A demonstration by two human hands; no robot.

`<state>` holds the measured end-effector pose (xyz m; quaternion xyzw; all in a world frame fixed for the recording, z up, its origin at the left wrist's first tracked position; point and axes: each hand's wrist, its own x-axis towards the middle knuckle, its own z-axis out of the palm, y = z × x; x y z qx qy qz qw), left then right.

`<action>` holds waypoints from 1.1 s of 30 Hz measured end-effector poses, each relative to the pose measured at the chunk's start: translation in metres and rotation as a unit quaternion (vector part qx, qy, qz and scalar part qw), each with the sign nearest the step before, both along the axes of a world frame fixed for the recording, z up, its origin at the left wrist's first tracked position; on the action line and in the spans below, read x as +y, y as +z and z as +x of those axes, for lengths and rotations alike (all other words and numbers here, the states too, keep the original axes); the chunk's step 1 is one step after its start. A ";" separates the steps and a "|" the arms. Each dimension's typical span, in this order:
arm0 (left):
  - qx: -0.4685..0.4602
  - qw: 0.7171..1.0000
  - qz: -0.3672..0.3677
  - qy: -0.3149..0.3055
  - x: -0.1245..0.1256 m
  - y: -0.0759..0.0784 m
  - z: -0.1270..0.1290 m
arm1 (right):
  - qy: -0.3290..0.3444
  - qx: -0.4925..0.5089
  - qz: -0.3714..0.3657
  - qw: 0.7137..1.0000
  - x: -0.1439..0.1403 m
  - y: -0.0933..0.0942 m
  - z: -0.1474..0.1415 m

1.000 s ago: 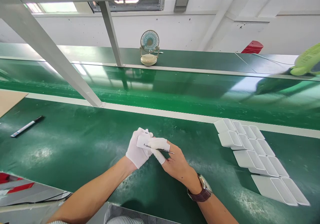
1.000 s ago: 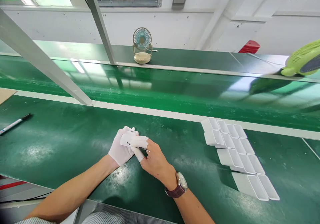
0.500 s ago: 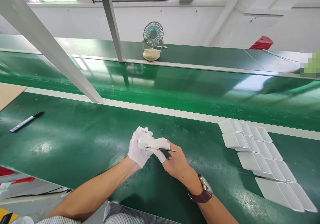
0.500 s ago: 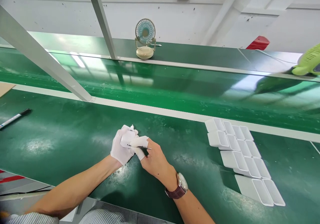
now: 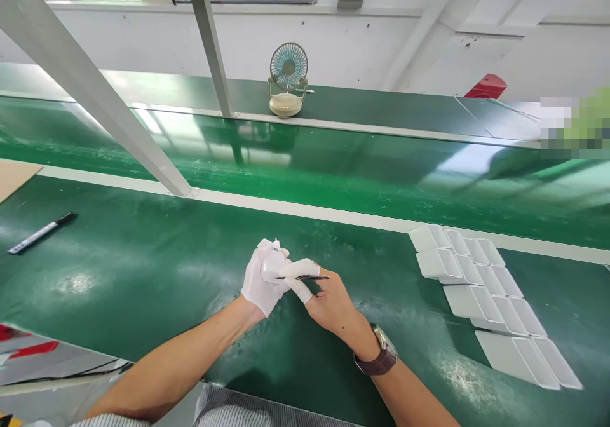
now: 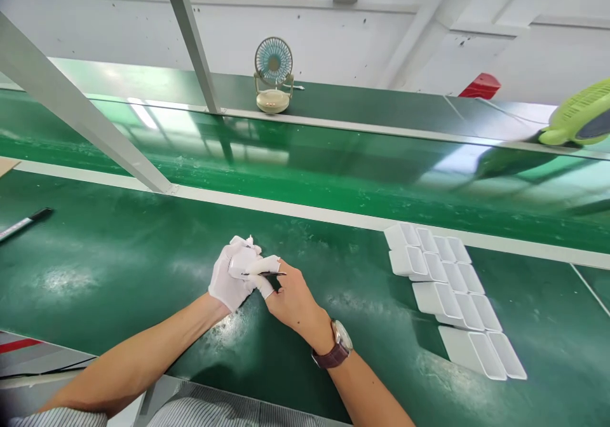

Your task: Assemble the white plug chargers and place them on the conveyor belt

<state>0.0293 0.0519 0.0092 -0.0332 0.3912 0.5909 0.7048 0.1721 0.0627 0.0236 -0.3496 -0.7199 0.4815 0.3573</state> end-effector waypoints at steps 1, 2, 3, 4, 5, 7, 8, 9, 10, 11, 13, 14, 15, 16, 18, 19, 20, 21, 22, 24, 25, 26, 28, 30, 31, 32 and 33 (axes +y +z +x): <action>0.004 1.000 0.003 0.004 0.001 0.002 0.000 | 0.002 0.002 -0.009 1.000 0.002 0.001 0.002; 0.001 1.000 0.008 0.002 0.002 0.004 0.000 | 0.000 0.010 -0.014 1.000 0.003 0.002 0.003; -0.011 1.000 0.012 -0.004 0.004 0.006 0.000 | -0.006 0.024 -0.018 1.000 0.005 0.002 0.005; -0.030 0.999 0.015 -0.013 0.005 0.007 -0.001 | -0.020 0.043 -0.023 0.999 0.007 0.003 0.007; -0.052 0.998 0.016 -0.025 0.006 0.008 -0.002 | -0.041 0.064 -0.028 0.997 0.009 0.003 0.008; -0.096 0.994 0.013 -0.042 0.007 0.010 -0.005 | -0.099 0.103 -0.038 0.989 0.012 0.002 0.009; -0.112 0.993 0.011 -0.045 0.008 0.010 -0.006 | -0.125 0.118 -0.041 0.984 0.013 0.001 0.009; -0.125 0.991 0.009 -0.046 0.008 0.011 -0.008 | -0.147 0.128 -0.042 0.980 0.014 0.001 0.009; -0.137 0.990 0.009 -0.046 0.008 0.011 -0.010 | -0.162 0.134 -0.041 0.977 0.014 0.000 0.008; -0.146 0.988 0.008 -0.045 0.008 0.010 -0.011 | -0.170 0.137 -0.041 0.975 0.014 -0.001 0.007; -0.158 0.987 0.008 -0.041 0.008 0.010 -0.013 | -0.176 0.137 -0.040 0.974 0.014 -0.004 0.006; -0.162 0.986 0.007 -0.040 0.008 0.010 -0.013 | -0.175 0.134 -0.039 0.975 0.014 -0.005 0.006; -0.167 0.985 0.007 -0.039 0.008 0.009 -0.013 | -0.175 0.131 -0.038 0.975 0.014 -0.006 0.005; -0.171 0.984 0.008 -0.038 0.008 0.009 -0.014 | -0.175 0.127 -0.034 0.976 0.014 -0.008 0.005; -0.180 0.983 0.008 -0.037 0.008 0.009 -0.014 | -0.174 0.113 -0.027 0.978 0.014 -0.009 0.005; -0.183 0.982 0.008 -0.038 0.008 0.009 -0.014 | -0.174 0.106 -0.023 0.979 0.014 -0.010 0.005; -0.185 0.982 0.007 -0.038 0.008 0.010 -0.014 | -0.173 0.100 -0.020 0.980 0.014 -0.010 0.006; -0.187 0.982 0.006 -0.037 0.008 0.010 -0.015 | -0.171 0.095 -0.016 0.981 0.014 -0.011 0.006; -0.189 0.981 0.005 -0.037 0.008 0.010 -0.015 | -0.168 0.090 -0.012 0.982 0.014 -0.011 0.006; -0.192 0.981 0.001 -0.035 0.008 0.010 -0.015 | -0.164 0.084 0.000 0.983 0.014 -0.012 0.006; -0.193 0.981 -0.002 -0.034 0.008 0.010 -0.015 | -0.164 0.079 0.007 0.983 0.014 -0.012 0.006; -0.194 0.980 -0.005 -0.033 0.008 0.011 -0.015 | -0.166 0.074 0.014 0.983 0.013 -0.013 0.006; -0.192 0.981 -0.012 -0.031 0.008 0.011 -0.015 | -0.173 0.062 0.028 0.983 0.012 -0.014 0.006; -0.189 0.982 -0.018 -0.023 0.008 0.013 -0.014 | -0.175 0.045 0.043 0.983 0.011 -0.014 0.006; -0.189 0.982 -0.021 -0.017 0.008 0.013 -0.014 | -0.174 0.036 0.049 0.983 0.011 -0.015 0.006; -0.191 0.981 -0.024 -0.009 0.008 0.014 -0.014 | -0.174 0.029 0.055 0.983 0.010 -0.015 0.006; -0.194 0.981 -0.027 -0.002 0.008 0.015 -0.014 | -0.174 0.024 0.059 0.983 0.010 -0.015 0.006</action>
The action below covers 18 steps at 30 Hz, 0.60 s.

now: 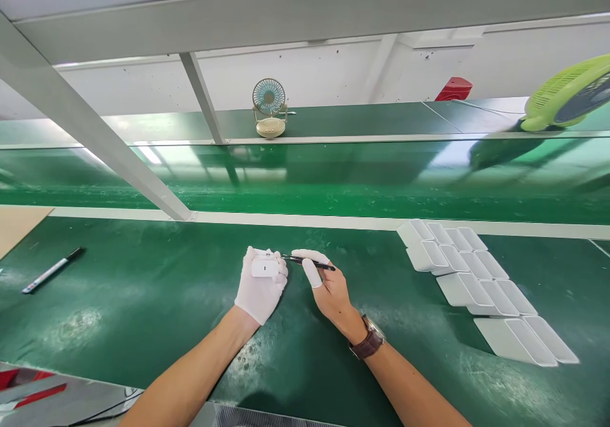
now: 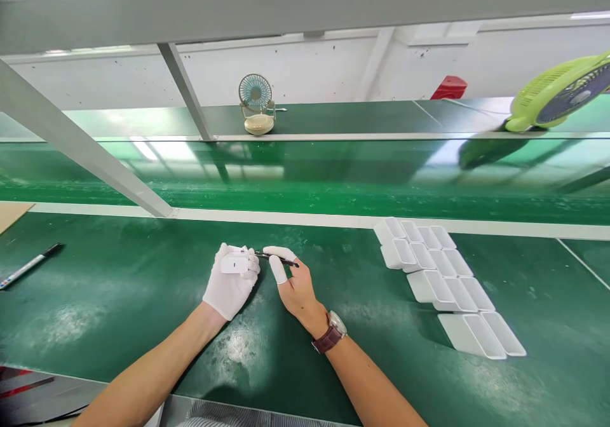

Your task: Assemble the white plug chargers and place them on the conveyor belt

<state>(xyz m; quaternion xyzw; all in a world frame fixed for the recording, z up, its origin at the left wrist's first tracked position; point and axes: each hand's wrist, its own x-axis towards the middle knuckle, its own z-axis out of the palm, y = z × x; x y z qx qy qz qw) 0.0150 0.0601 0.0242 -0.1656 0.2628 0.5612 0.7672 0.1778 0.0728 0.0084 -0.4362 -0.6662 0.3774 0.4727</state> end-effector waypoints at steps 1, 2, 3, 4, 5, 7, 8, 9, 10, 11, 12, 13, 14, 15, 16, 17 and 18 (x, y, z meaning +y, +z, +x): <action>-0.003 1.000 -0.004 0.006 0.000 0.001 0.000 | -0.002 -0.003 0.002 1.000 0.000 0.000 0.000; -0.006 1.000 -0.007 0.011 0.000 0.001 0.000 | -0.004 -0.004 0.003 1.000 0.000 -0.001 0.000; -0.007 1.000 -0.011 0.016 0.000 0.002 0.000 | -0.005 -0.005 0.005 1.000 -0.001 -0.001 -0.001; -0.007 1.000 -0.014 0.020 0.000 0.003 0.000 | -0.006 -0.005 0.006 1.000 -0.001 -0.002 -0.001; -0.007 1.000 -0.017 0.023 0.000 0.003 -0.001 | -0.005 -0.006 0.007 1.000 0.000 -0.002 -0.001; -0.006 0.999 -0.022 0.027 0.000 0.004 -0.001 | -0.005 -0.008 0.007 1.000 0.000 -0.003 -0.001; -0.005 0.999 -0.023 0.027 0.000 0.004 -0.001 | -0.004 -0.010 0.006 1.000 0.000 -0.003 -0.001; -0.004 0.999 -0.023 0.027 0.001 0.004 -0.001 | -0.004 -0.012 0.005 1.000 0.000 -0.004 -0.001; -0.004 0.999 -0.022 0.027 0.001 0.004 -0.001 | -0.004 -0.014 0.004 1.000 0.000 -0.004 0.000; -0.004 0.999 -0.021 0.027 0.001 0.004 -0.001 | -0.004 -0.017 0.003 1.000 0.000 -0.004 0.000; -0.005 0.999 -0.021 0.025 0.001 0.004 -0.002 | -0.004 -0.018 0.003 1.000 -0.001 -0.004 0.000; -0.007 0.999 -0.021 0.025 0.001 0.004 -0.002 | -0.004 -0.019 0.003 1.000 -0.001 -0.004 0.000; -0.008 0.999 -0.022 0.024 0.001 0.004 -0.002 | -0.004 -0.019 0.002 1.000 -0.001 -0.004 0.000; -0.010 0.999 -0.023 0.022 0.001 0.004 -0.002 | -0.005 -0.018 0.001 1.000 -0.001 -0.004 0.000; -0.010 0.999 -0.023 0.021 0.001 0.003 -0.002 | -0.004 -0.017 -0.001 1.000 -0.001 -0.004 0.000; -0.010 0.999 -0.023 0.020 0.001 0.003 -0.002 | -0.003 -0.017 -0.002 1.000 -0.001 -0.004 0.000; -0.010 0.999 -0.022 0.020 0.000 0.003 -0.003 | -0.002 -0.017 -0.001 1.000 -0.002 -0.005 0.000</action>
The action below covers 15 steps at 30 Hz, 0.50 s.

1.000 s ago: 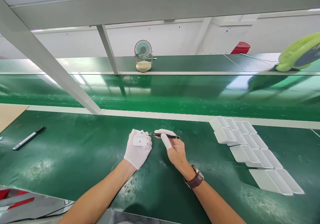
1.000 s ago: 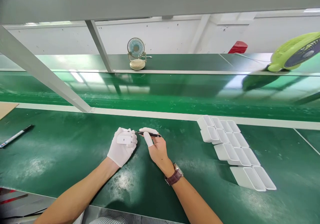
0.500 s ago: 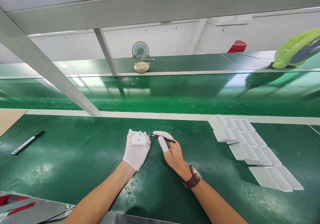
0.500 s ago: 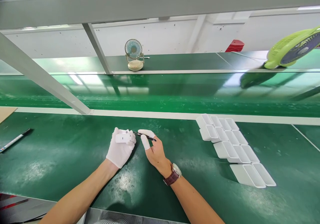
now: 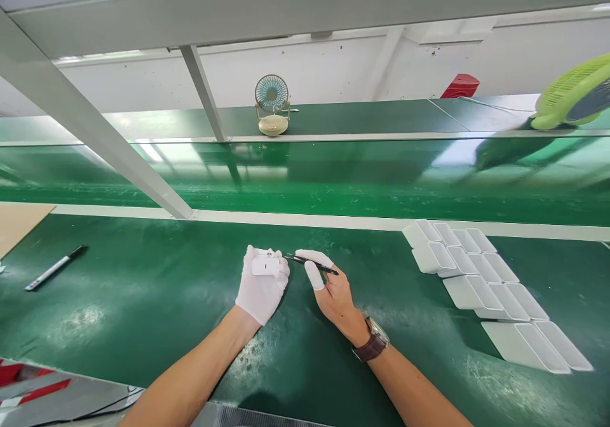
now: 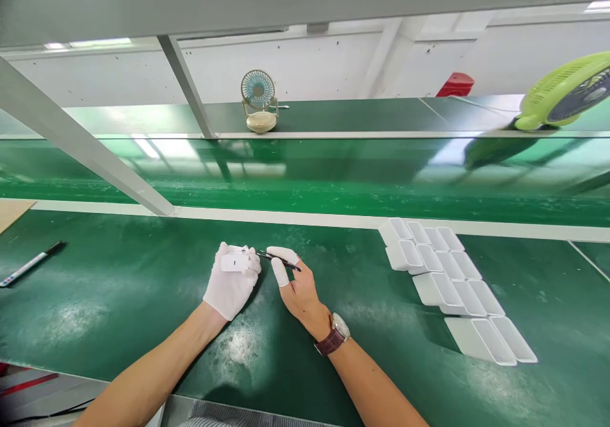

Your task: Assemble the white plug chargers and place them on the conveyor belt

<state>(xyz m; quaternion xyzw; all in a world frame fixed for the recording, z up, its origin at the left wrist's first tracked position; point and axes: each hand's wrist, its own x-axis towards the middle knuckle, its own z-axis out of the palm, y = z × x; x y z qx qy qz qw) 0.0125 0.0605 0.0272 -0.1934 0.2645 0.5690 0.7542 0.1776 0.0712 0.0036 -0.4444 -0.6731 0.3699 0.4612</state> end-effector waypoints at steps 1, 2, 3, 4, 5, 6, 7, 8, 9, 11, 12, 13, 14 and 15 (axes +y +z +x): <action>0.001 1.000 0.000 0.000 0.000 0.000 0.000 | 0.002 0.000 0.002 1.000 0.000 -0.001 0.000; 0.001 1.000 0.001 -0.001 0.000 -0.001 0.000 | 0.003 0.000 0.005 1.000 0.000 -0.002 -0.001; 0.003 1.000 0.001 -0.001 0.000 -0.001 0.000 | 0.005 0.000 0.009 1.000 0.000 -0.003 -0.001; 0.006 1.000 0.003 -0.002 0.000 -0.001 0.000 | 0.006 -0.001 0.015 1.000 -0.001 -0.004 -0.001; 0.010 1.000 0.006 -0.004 0.000 -0.002 0.000 | 0.007 -0.003 0.023 1.000 -0.001 -0.005 -0.002; 0.015 1.000 0.012 -0.006 0.000 -0.003 -0.001 | 0.009 -0.007 0.035 0.999 -0.001 -0.007 -0.002; 0.020 1.000 0.019 -0.010 0.000 -0.004 -0.001 | 0.011 -0.014 0.051 0.999 -0.001 -0.009 -0.002; 0.023 0.999 0.028 -0.016 0.000 -0.005 -0.001 | 0.016 -0.024 0.073 0.997 -0.001 -0.010 -0.002; 0.024 0.999 0.036 -0.025 0.001 -0.006 -0.002 | 0.023 -0.036 0.096 0.994 -0.001 -0.012 -0.002; 0.021 0.998 0.049 -0.043 0.001 -0.007 -0.003 | 0.036 -0.061 0.137 0.988 -0.001 -0.015 -0.002; 0.018 0.997 0.053 -0.049 0.001 -0.008 -0.003 | 0.042 -0.074 0.151 0.985 0.000 -0.016 -0.002; 0.016 0.997 0.056 -0.053 0.001 -0.009 -0.003 | 0.048 -0.085 0.160 0.982 0.000 -0.017 -0.002; 0.016 0.997 0.058 -0.054 0.001 -0.009 -0.003 | 0.053 -0.094 0.167 0.980 0.000 -0.018 -0.002; 0.016 0.997 0.061 -0.054 0.001 -0.009 -0.003 | 0.058 -0.101 0.174 0.978 0.001 -0.018 -0.002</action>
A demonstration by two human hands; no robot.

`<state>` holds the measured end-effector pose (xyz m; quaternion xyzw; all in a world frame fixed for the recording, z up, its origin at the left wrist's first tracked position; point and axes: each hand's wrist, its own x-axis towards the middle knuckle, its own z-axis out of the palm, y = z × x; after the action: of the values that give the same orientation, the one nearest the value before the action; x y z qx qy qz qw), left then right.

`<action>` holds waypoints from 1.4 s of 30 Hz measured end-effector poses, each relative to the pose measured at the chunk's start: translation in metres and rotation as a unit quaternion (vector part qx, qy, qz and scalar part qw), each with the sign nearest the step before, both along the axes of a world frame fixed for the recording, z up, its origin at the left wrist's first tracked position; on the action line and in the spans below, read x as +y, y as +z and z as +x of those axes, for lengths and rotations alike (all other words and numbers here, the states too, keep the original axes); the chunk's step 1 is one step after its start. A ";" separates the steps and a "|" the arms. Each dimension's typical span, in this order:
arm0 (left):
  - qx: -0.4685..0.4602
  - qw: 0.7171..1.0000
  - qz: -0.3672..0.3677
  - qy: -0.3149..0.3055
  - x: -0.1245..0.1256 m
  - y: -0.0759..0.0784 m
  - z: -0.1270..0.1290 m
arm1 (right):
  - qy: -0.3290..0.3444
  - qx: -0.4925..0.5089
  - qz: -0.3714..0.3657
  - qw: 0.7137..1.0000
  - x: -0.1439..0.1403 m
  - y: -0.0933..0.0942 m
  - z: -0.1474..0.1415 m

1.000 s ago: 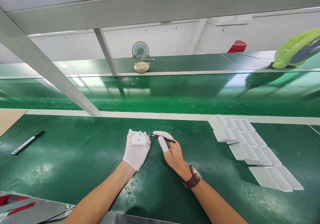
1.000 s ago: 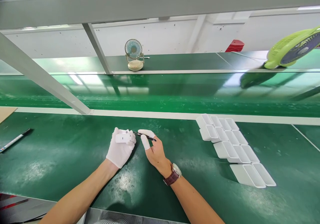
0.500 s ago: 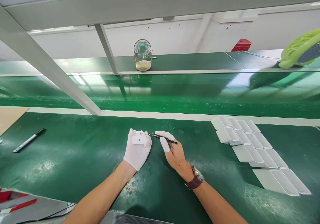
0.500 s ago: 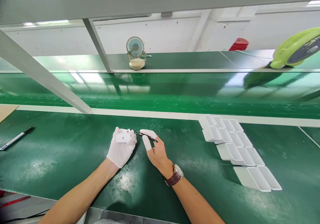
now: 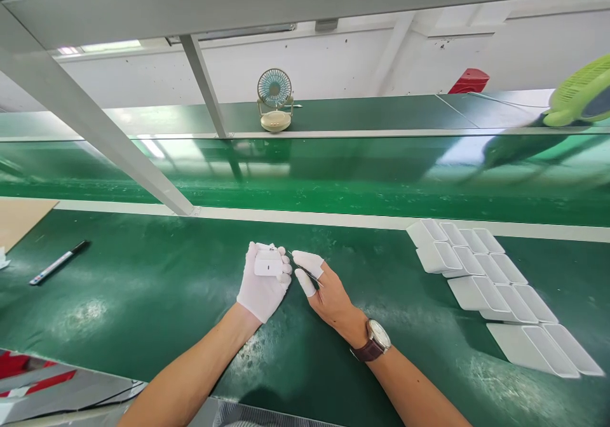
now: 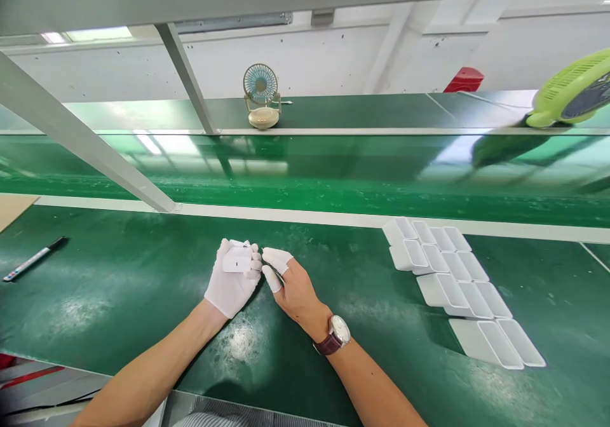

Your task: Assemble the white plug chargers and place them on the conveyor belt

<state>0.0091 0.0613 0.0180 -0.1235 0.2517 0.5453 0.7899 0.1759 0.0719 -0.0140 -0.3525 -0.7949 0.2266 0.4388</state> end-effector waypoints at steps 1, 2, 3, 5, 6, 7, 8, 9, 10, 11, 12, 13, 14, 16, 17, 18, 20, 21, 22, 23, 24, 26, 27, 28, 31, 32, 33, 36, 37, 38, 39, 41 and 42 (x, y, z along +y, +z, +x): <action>0.000 1.000 0.003 -0.001 0.000 0.000 0.000 | 0.004 -0.005 0.008 1.000 0.000 0.000 0.000; 0.000 1.000 0.005 -0.001 0.000 0.000 0.000 | 0.008 -0.009 0.016 1.000 0.000 0.001 0.000; 0.000 1.000 0.007 -0.002 0.000 0.000 0.000 | 0.010 -0.012 0.024 1.000 0.000 0.001 0.000; 0.001 1.000 0.009 0.000 0.000 0.001 0.001 | 0.012 -0.018 0.036 0.999 0.001 0.001 0.000; 0.001 1.000 0.007 0.001 0.000 0.002 0.001 | 0.014 -0.022 0.040 0.999 0.001 0.001 0.000; 0.002 1.000 0.004 0.002 -0.001 0.003 0.001 | 0.014 -0.026 0.043 0.999 0.001 0.001 0.000; 0.002 1.000 0.000 0.003 -0.001 0.003 0.001 | 0.015 -0.030 0.046 0.998 0.001 0.000 -0.001; 0.001 1.000 -0.005 0.005 -0.001 0.004 0.001 | 0.016 -0.034 0.050 0.998 0.001 -0.001 -0.001; -0.001 1.000 -0.010 0.007 -0.001 0.005 0.002 | 0.017 -0.036 0.055 0.998 0.001 -0.001 -0.001; -0.004 1.000 -0.015 0.010 -0.001 0.006 0.002 | 0.019 -0.038 0.061 0.997 0.001 -0.002 -0.002; -0.006 1.000 -0.020 0.016 -0.002 0.006 0.002 | 0.021 -0.040 0.067 0.997 0.001 -0.002 -0.002; -0.006 0.999 -0.024 0.025 -0.002 0.006 0.002 | 0.023 -0.041 0.071 0.996 0.002 -0.003 -0.003; -0.006 0.999 -0.027 0.035 -0.002 0.006 0.002 | 0.024 -0.042 0.076 0.996 0.002 -0.003 -0.003; -0.007 0.998 -0.030 0.055 -0.002 0.006 0.003 | 0.023 -0.046 0.080 0.995 0.002 -0.003 -0.003; -0.010 0.998 -0.031 0.062 -0.002 0.005 0.003 | 0.022 -0.050 0.081 0.995 0.002 -0.003 -0.003; -0.013 0.997 -0.031 0.065 -0.002 0.005 0.003 | 0.022 -0.053 0.082 0.995 0.002 -0.003 -0.003; -0.021 0.997 -0.032 0.065 -0.002 0.005 0.003 | 0.022 -0.057 0.084 0.995 0.001 -0.003 -0.003; -0.024 0.997 -0.032 0.064 -0.002 0.005 0.003 | 0.022 -0.057 0.086 0.994 0.001 -0.003 -0.003; -0.026 0.997 -0.032 0.063 -0.002 0.004 0.003 | 0.021 -0.058 0.088 0.994 0.001 -0.002 -0.004; -0.029 0.997 -0.032 0.062 -0.002 0.004 0.003 | 0.020 -0.058 0.091 0.994 0.001 -0.002 -0.004; -0.032 0.997 -0.032 0.060 -0.002 0.004 0.003 | 0.019 -0.060 0.093 0.994 0.001 -0.002 -0.004; -0.040 0.997 -0.034 0.054 -0.002 0.004 0.002 | 0.018 -0.065 0.099 0.993 0.002 -0.002 -0.003; -0.044 0.997 -0.037 0.050 -0.002 0.004 0.002 | 0.016 -0.070 0.104 0.992 0.004 -0.004 -0.002; -0.047 0.997 -0.040 0.047 -0.002 0.005 0.002 | 0.012 -0.080 0.111 0.990 0.005 -0.005 -0.001; -0.037 0.997 -0.049 0.042 -0.002 0.005 0.003 | -0.012 -0.157 0.134 0.978 0.011 -0.013 0.004; -0.029 0.997 -0.051 0.041 -0.002 0.005 0.003 | -0.020 -0.193 0.138 0.971 0.013 -0.016 0.006; -0.023 0.998 -0.051 0.037 -0.002 0.005 0.004 | -0.026 -0.226 0.138 0.964 0.015 -0.018 0.007; -0.012 0.999 -0.035 0.004 -0.002 0.002 0.004 | -0.036 -0.278 0.130 0.951 0.017 -0.023 0.010; -0.007 1.000 -0.024 -0.008 -0.002 0.001 0.004 | -0.034 -0.282 0.126 0.951 0.018 -0.023 0.010; 0.000 1.000 -0.010 -0.017 -0.002 -0.001 0.005 | -0.028 -0.281 0.123 0.951 0.017 -0.022 0.010; 0.007 1.000 0.005 -0.024 -0.003 -0.002 0.005 | -0.019 -0.277 0.120 0.953 0.017 -0.020 0.009; 0.015 0.999 0.034 -0.037 -0.003 -0.002 0.005 | 0.005 -0.261 0.115 0.958 0.016 -0.014 0.008; 0.017 0.998 0.046 -0.046 -0.003 -0.002 0.005 | 0.016 -0.248 0.113 0.962 0.016 -0.011 0.008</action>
<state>0.0141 0.0583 0.0159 -0.0657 0.2450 0.5215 0.8147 0.1839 0.0877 -0.0247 -0.3332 -0.9048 0.0474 0.2610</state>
